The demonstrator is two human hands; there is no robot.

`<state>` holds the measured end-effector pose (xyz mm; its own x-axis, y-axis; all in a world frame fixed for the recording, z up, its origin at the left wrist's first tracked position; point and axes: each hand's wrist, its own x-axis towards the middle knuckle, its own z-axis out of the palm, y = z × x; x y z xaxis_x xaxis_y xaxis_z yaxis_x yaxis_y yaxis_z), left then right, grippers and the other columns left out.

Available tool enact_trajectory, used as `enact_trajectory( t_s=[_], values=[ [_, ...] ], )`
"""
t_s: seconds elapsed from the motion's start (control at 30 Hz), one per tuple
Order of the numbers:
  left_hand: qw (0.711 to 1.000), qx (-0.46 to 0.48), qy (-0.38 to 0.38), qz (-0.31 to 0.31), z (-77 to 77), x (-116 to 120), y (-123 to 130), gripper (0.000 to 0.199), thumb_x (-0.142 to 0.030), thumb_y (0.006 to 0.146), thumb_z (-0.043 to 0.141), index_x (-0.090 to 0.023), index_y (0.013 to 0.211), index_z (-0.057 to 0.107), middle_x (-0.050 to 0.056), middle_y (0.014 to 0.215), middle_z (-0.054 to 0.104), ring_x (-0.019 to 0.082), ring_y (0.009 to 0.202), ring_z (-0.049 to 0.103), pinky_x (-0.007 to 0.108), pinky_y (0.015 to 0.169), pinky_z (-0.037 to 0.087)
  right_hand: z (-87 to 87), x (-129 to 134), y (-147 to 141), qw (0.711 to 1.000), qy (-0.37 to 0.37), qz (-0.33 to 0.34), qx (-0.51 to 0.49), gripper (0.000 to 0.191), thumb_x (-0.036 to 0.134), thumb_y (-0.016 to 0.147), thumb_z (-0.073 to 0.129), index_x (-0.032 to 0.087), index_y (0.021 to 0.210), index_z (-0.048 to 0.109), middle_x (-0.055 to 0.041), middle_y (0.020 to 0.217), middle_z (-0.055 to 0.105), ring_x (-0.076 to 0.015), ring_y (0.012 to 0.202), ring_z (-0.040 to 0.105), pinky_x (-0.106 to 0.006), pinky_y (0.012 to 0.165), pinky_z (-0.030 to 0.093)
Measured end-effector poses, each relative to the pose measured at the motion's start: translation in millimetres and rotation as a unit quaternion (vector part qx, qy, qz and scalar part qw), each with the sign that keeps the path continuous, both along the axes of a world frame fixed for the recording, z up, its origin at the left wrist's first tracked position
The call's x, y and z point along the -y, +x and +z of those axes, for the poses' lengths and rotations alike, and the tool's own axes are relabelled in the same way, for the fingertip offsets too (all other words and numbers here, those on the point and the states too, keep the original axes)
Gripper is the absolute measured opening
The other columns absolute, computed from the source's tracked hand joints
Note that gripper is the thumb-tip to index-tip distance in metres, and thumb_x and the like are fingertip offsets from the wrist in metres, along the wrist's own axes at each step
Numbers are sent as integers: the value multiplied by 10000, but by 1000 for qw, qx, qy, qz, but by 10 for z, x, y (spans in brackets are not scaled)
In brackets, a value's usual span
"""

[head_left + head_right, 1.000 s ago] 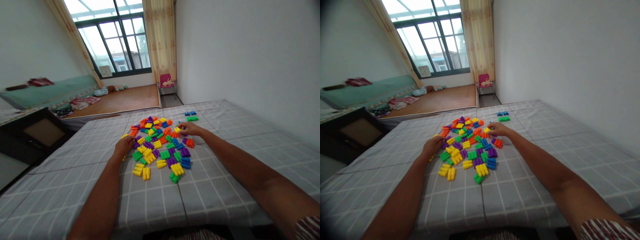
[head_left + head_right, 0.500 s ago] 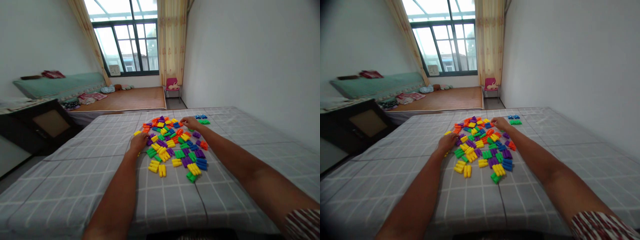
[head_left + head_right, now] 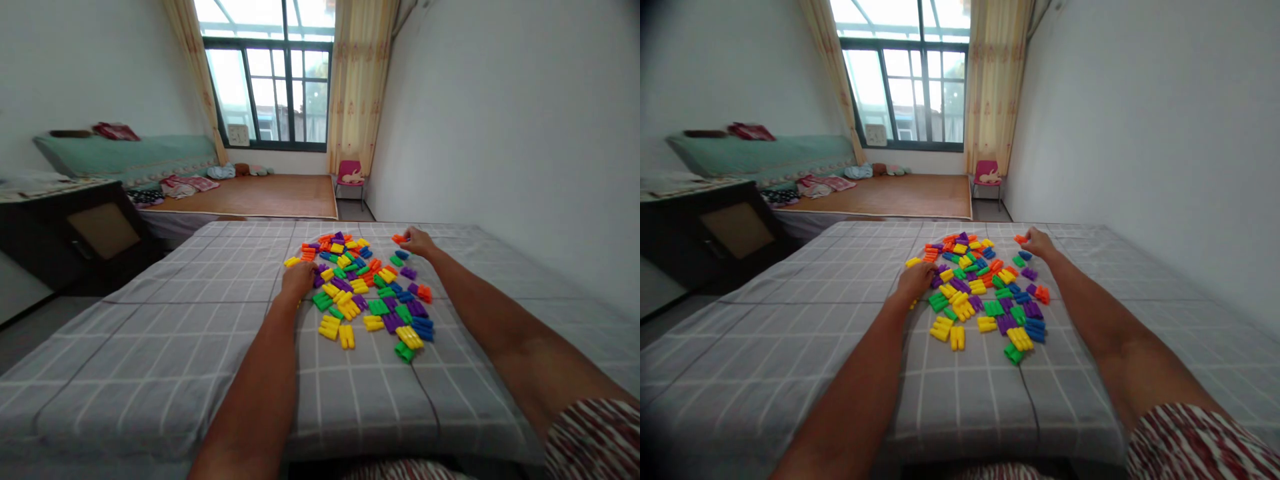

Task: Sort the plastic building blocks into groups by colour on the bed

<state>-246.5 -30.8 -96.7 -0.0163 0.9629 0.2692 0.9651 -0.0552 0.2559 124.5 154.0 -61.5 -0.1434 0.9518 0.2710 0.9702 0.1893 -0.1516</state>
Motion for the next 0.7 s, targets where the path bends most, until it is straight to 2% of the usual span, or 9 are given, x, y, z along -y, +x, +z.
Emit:
enact_trajectory(
  t_s=[0.07, 0.13, 0.27, 0.33, 0.43, 0.53, 0.7],
  values=[
    [1000, -6, -1, 1, 0, -10, 3, 347, -263, 885, 432, -253, 1102, 702, 79, 1095, 710, 221, 990, 638, 300, 782, 469, 13, 82, 376, 998, -10, -39, 42, 296, 331, 725, 662, 176, 969, 604, -95, 885, 696, -221, 788, 631, -276, 621, 403],
    [1000, -11, -1, 4, -2, -28, -6, 343, -270, 884, 437, -264, 1103, 702, 67, 1082, 714, 212, 980, 639, 289, 780, 468, -44, 212, 665, 994, -27, -54, 93, 329, 327, 732, 662, 173, 1014, 590, -129, 936, 694, -251, 823, 640, -295, 629, 409],
    [1000, -17, -9, 0, -6, -62, -43, 342, -295, 880, 444, -289, 1111, 696, 40, 1087, 715, 206, 967, 641, 270, 749, 467, -226, 441, 877, 990, -33, -13, 140, 354, 301, 760, 645, 206, 1095, 581, -141, 1065, 681, -261, 904, 644, -304, 664, 430],
    [1000, -22, -17, -6, 0, -69, -59, 346, -297, 876, 443, -289, 1118, 691, 35, 1098, 712, 207, 963, 642, 264, 737, 468, -248, 471, 895, 992, -37, 19, 118, 359, 312, 749, 660, 232, 1094, 601, -106, 1077, 686, -245, 915, 642, -299, 686, 442],
    [999, -27, -22, -6, 24, -68, -70, 349, -307, 875, 446, -277, 1129, 683, 36, 1113, 706, 203, 959, 643, 254, 732, 467, -173, 407, 954, 992, -84, 81, 48, 385, 336, 683, 722, 240, 1050, 656, -51, 1015, 705, -217, 887, 644, -289, 726, 462],
    [999, -32, -32, 2, 58, -57, -65, 344, -315, 877, 446, -275, 1127, 679, 29, 1125, 700, 198, 977, 640, 247, 738, 468, -104, 293, 1037, 987, -118, 108, -24, 407, 348, 651, 750, 218, 1033, 695, -52, 1046, 704, -217, 913, 647, -294, 782, 483],
    [999, -36, -38, 12, 82, -37, -66, 344, -324, 890, 439, -271, 1134, 676, 29, 1139, 696, 198, 1002, 641, 253, 779, 476, -227, 173, 1045, 970, -159, 141, -121, 422, 315, 650, 759, 205, 1054, 718, -62, 1103, 703, -227, 949, 652, -300, 815, 505]
  ],
)
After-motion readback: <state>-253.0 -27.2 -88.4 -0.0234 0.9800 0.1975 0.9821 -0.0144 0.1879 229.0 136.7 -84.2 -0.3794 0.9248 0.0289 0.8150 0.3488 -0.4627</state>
